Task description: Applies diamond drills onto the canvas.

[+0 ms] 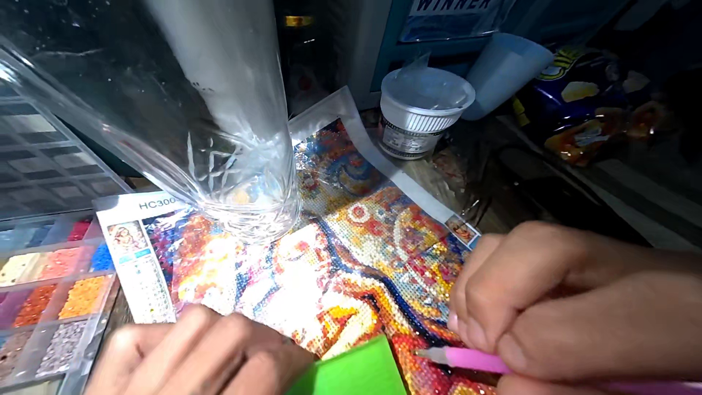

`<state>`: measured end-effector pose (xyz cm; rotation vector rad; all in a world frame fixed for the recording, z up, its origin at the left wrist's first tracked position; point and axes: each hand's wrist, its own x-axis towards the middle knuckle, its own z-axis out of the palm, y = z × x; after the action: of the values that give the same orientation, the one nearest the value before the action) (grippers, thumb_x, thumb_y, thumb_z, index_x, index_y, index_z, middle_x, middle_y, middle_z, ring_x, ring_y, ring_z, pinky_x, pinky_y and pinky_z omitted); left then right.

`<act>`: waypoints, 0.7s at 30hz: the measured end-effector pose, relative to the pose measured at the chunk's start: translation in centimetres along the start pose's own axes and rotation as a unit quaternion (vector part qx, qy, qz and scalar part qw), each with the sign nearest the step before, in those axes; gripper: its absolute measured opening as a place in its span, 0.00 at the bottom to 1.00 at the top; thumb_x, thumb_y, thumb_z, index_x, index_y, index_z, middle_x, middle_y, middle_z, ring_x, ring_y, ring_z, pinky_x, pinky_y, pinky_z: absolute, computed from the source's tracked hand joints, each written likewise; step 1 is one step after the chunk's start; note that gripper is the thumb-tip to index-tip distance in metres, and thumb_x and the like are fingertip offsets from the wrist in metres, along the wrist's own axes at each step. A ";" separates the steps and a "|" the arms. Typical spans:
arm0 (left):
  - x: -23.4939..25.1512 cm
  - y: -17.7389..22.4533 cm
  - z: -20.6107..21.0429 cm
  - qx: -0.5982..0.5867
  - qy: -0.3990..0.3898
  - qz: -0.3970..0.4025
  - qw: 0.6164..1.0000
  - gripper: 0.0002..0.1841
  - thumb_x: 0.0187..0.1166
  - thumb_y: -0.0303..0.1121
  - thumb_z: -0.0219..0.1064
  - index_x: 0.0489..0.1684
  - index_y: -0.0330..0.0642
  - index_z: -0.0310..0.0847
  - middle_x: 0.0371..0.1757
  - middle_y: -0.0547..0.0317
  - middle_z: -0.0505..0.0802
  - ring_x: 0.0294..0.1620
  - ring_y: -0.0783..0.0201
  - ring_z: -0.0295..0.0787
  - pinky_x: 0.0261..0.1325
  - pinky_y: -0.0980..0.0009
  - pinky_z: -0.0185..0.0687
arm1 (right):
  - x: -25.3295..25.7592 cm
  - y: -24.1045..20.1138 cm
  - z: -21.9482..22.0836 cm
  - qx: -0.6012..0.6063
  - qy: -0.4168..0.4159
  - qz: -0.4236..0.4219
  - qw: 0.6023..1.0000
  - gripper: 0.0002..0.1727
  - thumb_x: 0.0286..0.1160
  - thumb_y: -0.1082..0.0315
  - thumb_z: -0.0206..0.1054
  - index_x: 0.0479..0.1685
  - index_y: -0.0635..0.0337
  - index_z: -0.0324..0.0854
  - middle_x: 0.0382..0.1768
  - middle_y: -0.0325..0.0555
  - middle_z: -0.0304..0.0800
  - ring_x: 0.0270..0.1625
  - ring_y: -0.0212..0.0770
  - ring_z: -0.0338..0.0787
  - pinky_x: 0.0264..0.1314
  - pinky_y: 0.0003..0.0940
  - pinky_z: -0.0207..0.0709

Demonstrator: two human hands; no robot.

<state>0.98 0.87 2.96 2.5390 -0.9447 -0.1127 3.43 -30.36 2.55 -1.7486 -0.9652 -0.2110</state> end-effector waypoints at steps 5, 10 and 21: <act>-0.1 0.5 0.6 0.001 0.002 0.002 1.000 0.28 0.69 0.60 0.75 0.56 0.48 0.88 0.46 0.50 0.90 0.43 0.50 0.80 0.48 0.51 0.65 | -0.3 0.0 0.3 0.011 -0.056 0.010 0.998 0.08 0.82 0.67 0.68 0.36 0.61 0.85 0.39 0.40 0.89 0.46 0.29 0.90 0.48 0.23 0.87; -0.1 1.0 1.4 -0.013 -0.003 0.010 1.000 0.27 0.70 0.59 0.75 0.57 0.48 0.87 0.47 0.50 0.90 0.43 0.50 0.81 0.47 0.51 0.65 | -0.2 1.1 1.6 0.119 -0.141 -0.011 0.983 0.04 0.82 0.74 0.65 0.43 0.68 0.82 0.38 0.53 0.88 0.43 0.35 0.89 0.45 0.24 0.84; 0.0 1.1 1.7 -0.016 0.027 0.019 0.999 0.25 0.72 0.58 0.74 0.57 0.50 0.88 0.46 0.52 0.90 0.43 0.53 0.79 0.49 0.53 0.63 | -0.3 1.4 1.9 0.109 -0.167 -0.024 0.980 0.03 0.81 0.75 0.67 0.44 0.67 0.82 0.38 0.53 0.87 0.42 0.37 0.88 0.44 0.25 0.83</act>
<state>-0.08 -0.47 1.82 2.4810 -0.9607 -0.0467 3.62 -29.07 0.58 -1.5856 -1.2241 0.1608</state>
